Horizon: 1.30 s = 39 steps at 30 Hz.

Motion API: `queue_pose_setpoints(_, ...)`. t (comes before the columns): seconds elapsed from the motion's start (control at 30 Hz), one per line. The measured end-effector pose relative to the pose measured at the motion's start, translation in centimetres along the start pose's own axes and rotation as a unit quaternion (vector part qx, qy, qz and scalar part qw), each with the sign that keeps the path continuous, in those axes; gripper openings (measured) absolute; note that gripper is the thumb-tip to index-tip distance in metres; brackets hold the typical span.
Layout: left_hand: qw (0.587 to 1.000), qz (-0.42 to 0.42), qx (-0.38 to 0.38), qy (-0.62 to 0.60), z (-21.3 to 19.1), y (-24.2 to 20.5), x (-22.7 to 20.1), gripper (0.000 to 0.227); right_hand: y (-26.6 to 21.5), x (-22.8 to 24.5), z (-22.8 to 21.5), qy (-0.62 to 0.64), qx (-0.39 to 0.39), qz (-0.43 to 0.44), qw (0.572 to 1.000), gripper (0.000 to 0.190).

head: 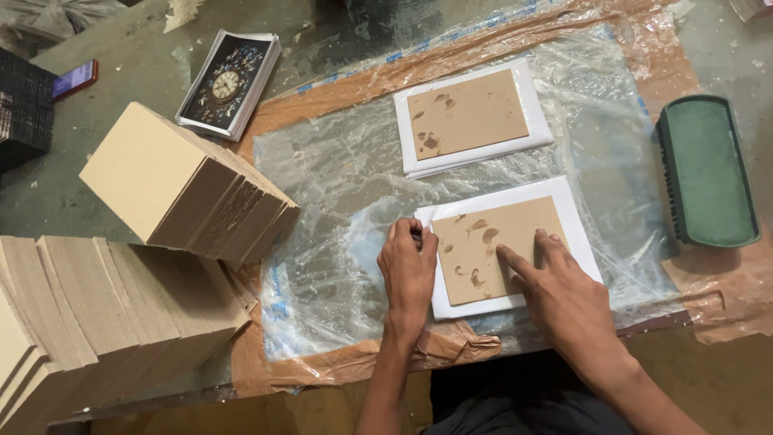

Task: The person repeatedly places a brown cardboard cover onto a white book block, smooths it with hands, and uses a green brush to press the cover onto the block. The process is repeated for multiple units, stacking the finished items on the table.

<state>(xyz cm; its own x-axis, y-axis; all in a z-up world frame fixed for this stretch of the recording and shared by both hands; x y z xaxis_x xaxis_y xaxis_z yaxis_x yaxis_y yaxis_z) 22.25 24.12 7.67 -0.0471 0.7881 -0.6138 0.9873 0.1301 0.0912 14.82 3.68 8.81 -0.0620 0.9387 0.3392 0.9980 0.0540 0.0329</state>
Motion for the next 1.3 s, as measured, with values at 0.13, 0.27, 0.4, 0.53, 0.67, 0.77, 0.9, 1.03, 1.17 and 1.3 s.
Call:
queue_pose_setpoints(0.13,0.982,-0.120,0.102,-0.107,1.2,-1.2,1.2,0.035,-0.3,-0.1,-1.3,0.096,-0.021,0.014,0.995,0.056)
queue_pose_setpoints(0.27,0.928,-0.021,0.190,-0.319,2.1,-2.5,0.7,0.052,-0.2,-0.8,-0.9,0.128,-0.006,0.053,0.990,0.050)
queue_pose_setpoints(0.4,0.955,0.017,0.208,-0.209,1.9,-4.7,-0.8,0.097,-0.3,0.0,-0.6,0.096,-0.044,0.029,0.994,0.051)
queue_pose_setpoints(0.53,0.957,-0.085,0.239,-0.143,2.2,-6.4,-1.0,0.105,-0.5,0.7,0.1,0.047,-0.051,0.024,0.997,0.053)
queue_pose_setpoints(0.67,0.987,0.042,0.125,-0.090,0.4,-6.3,-3.0,0.097,-0.2,1.0,-0.9,0.064,-0.068,0.008,0.996,0.052)
queue_pose_setpoints(0.77,0.977,0.015,0.124,-0.172,0.1,-6.8,-2.9,0.095,-0.5,0.4,-2.6,0.149,-0.060,-0.008,0.987,0.049)
queue_pose_setpoints(0.9,0.939,-0.049,0.139,-0.310,-0.8,-5.2,-1.8,0.096,-5.6,-5.0,-5.1,0.269,-0.051,0.097,0.957,0.045)
queue_pose_setpoints(1.03,0.888,-0.050,0.157,-0.429,-2.6,-1.0,-0.6,0.101,-12.2,-13.6,-4.9,0.348,-0.210,0.035,0.913,0.036)
queue_pose_setpoints(1.17,0.893,-0.005,0.120,-0.433,-2.1,7.8,-0.9,0.107,-15.1,-21.2,-0.5,0.393,-0.205,0.084,0.892,0.041)
queue_pose_setpoints(1.3,0.934,-0.017,0.115,-0.339,3.7,17.1,-0.9,0.103,-16.6,-19.3,-0.8,0.294,-0.222,0.151,0.917,0.036)
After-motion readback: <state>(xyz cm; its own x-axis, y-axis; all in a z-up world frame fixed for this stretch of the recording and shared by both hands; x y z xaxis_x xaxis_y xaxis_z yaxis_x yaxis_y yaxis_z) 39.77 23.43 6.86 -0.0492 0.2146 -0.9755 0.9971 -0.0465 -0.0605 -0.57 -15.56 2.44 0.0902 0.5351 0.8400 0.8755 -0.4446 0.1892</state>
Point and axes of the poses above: each hand's wrist, its own y-axis towards the middle knuckle, its own z-axis out of the palm, x = y × z, the point moved 8 cm from there along y, towards the middle knuckle, and after that the axes turned 10 degrees about y, right-handed, at the moved point
